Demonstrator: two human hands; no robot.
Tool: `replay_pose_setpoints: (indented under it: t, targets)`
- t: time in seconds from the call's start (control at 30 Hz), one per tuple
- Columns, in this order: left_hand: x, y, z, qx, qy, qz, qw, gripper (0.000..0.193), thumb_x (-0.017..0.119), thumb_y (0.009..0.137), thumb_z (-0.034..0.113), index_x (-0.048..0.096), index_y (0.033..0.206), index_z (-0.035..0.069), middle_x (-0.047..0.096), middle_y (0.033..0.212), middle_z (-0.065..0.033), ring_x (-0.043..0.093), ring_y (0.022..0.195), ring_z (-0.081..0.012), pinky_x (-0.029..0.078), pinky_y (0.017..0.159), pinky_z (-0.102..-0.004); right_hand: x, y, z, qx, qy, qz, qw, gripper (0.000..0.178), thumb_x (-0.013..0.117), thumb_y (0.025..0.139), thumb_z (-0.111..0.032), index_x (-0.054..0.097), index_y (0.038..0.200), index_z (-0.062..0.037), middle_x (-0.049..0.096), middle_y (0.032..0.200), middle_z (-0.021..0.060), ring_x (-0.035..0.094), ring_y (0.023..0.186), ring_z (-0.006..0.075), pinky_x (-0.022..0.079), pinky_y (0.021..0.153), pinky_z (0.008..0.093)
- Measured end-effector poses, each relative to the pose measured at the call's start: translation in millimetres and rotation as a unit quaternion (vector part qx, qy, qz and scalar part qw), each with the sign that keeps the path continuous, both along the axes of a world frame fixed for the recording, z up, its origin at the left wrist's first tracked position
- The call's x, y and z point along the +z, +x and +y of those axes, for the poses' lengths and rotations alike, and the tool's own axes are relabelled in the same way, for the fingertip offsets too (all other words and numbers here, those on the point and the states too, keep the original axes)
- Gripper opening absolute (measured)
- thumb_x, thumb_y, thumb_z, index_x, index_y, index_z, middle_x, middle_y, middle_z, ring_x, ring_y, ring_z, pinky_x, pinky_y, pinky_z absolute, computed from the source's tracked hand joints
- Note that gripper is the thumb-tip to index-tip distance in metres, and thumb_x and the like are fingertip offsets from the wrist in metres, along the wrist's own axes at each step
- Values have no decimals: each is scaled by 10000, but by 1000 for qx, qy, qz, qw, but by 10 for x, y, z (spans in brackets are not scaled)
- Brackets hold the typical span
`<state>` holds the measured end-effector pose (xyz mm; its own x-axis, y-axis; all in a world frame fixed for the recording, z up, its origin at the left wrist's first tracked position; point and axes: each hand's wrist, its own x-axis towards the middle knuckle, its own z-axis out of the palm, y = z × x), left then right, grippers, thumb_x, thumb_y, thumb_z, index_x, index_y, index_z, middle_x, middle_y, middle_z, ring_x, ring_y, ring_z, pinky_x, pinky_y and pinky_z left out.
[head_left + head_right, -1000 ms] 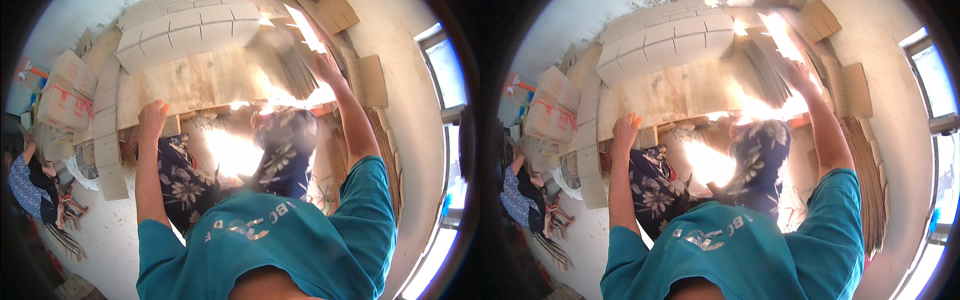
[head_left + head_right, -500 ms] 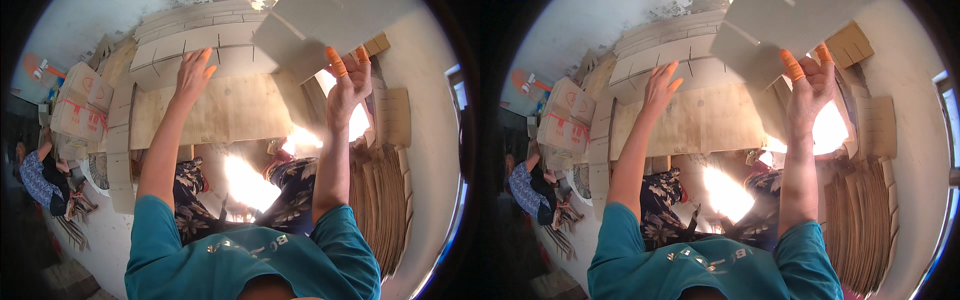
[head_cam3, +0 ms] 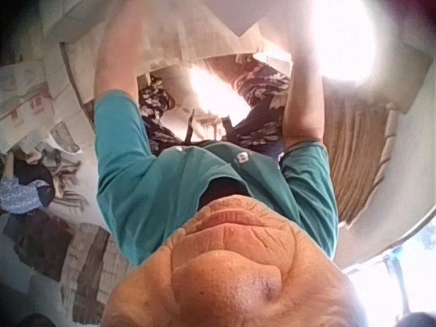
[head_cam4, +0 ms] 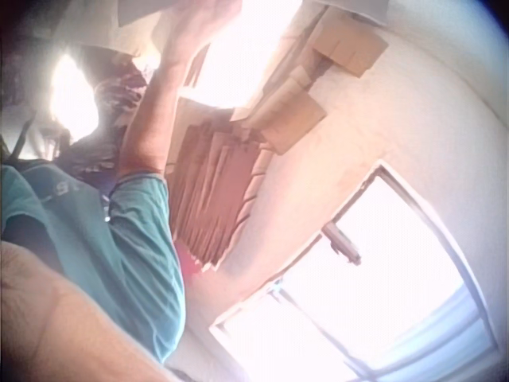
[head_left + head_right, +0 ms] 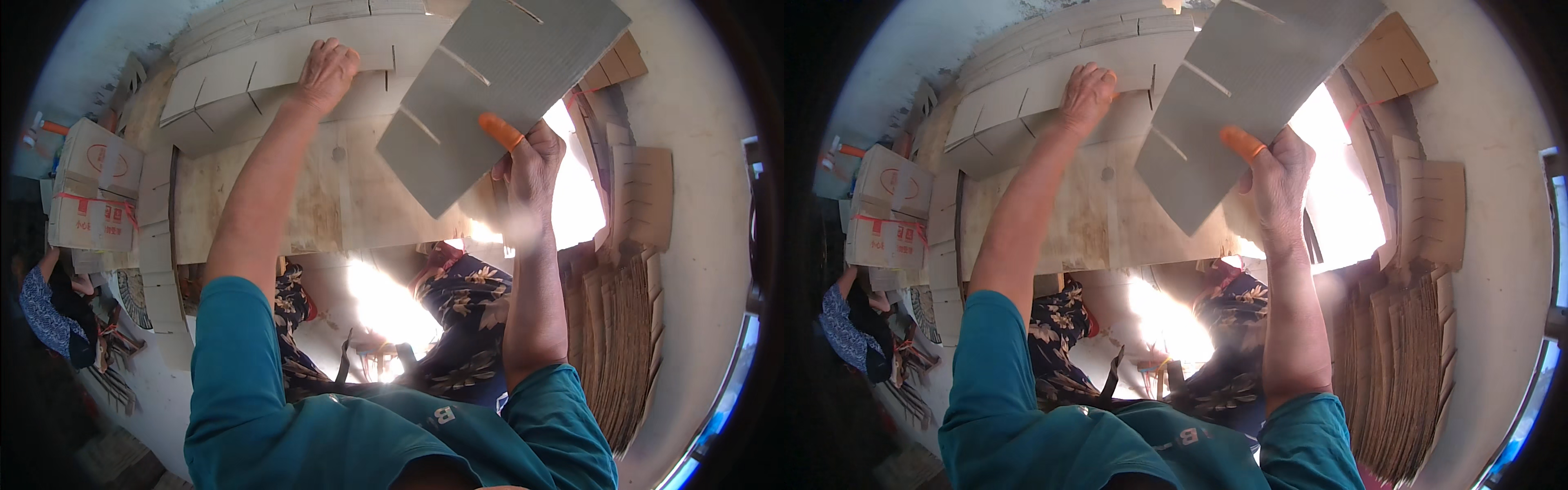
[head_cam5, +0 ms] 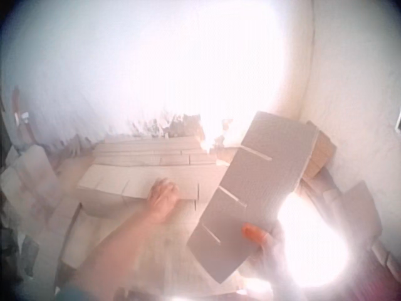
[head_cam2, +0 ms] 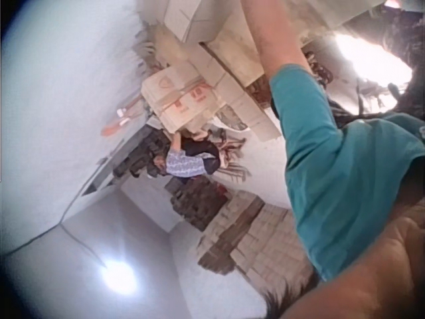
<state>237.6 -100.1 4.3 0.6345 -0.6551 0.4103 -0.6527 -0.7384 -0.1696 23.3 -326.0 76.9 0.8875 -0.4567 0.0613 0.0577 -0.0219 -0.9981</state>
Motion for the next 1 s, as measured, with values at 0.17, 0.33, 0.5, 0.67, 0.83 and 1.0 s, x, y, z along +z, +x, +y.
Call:
replay_pose_setpoints:
  t: [0.17, 0.33, 0.5, 0.67, 0.83, 1.0]
  targets:
    - [279, 114, 116, -9, -133, 181, 974, 335, 783, 751, 281, 625, 739, -15, 616, 744, -117, 583, 733, -290, 464, 663, -408, 32, -4, 75, 11, -16, 16, 1000, 124, 684, 858, -65, 684, 913, 46, 600, 624, 25, 444, 419, 47, 299, 362, 240]
    - [308, 347, 233, 9, -128, 338, 932, 354, 766, 765, 258, 582, 804, -42, 621, 866, -98, 560, 751, -276, 444, 657, -418, -60, 17, 147, 26, 30, 0, 999, 150, 687, 869, -80, 667, 906, 64, 596, 616, 27, 427, 386, 58, 283, 344, 248]
    - [238, 101, 190, -60, -85, 85, 991, 305, 618, 778, 2, 602, 1082, 12, 597, 1053, -107, 566, 956, -260, 519, 746, -368, 1, 13, 201, -16, -17, 8, 1000, 188, 695, 871, -107, 649, 870, 75, 596, 606, 52, 463, 369, 95, 333, 341, 253]
    - [400, -325, 130, -88, 64, -71, 992, 456, 574, 758, -64, 552, 1212, -21, 545, 1152, -101, 547, 1029, -247, 560, 765, -332, -8, 26, 201, -32, -33, 7, 999, 230, 706, 868, -140, 647, 866, 83, 602, 611, 68, 480, 370, 107, 363, 349, 258]
    - [374, -626, 97, -132, 77, -173, 973, 258, 627, 659, -84, 606, 916, -78, 530, 900, -98, 549, 884, -182, 528, 503, -255, -13, 28, 211, -28, -33, 3, 999, 223, 701, 875, -132, 648, 866, 84, 608, 625, 74, 476, 373, 107, 367, 355, 261]
    - [344, -814, 107, -106, 102, -146, 978, 285, 631, 625, -82, 637, 910, -97, 558, 941, -107, 549, 853, -182, 526, 495, -238, 0, 10, 223, -25, -51, 2, 998, 213, 704, 878, -123, 648, 877, 82, 609, 628, 72, 466, 376, 103, 368, 362, 261]
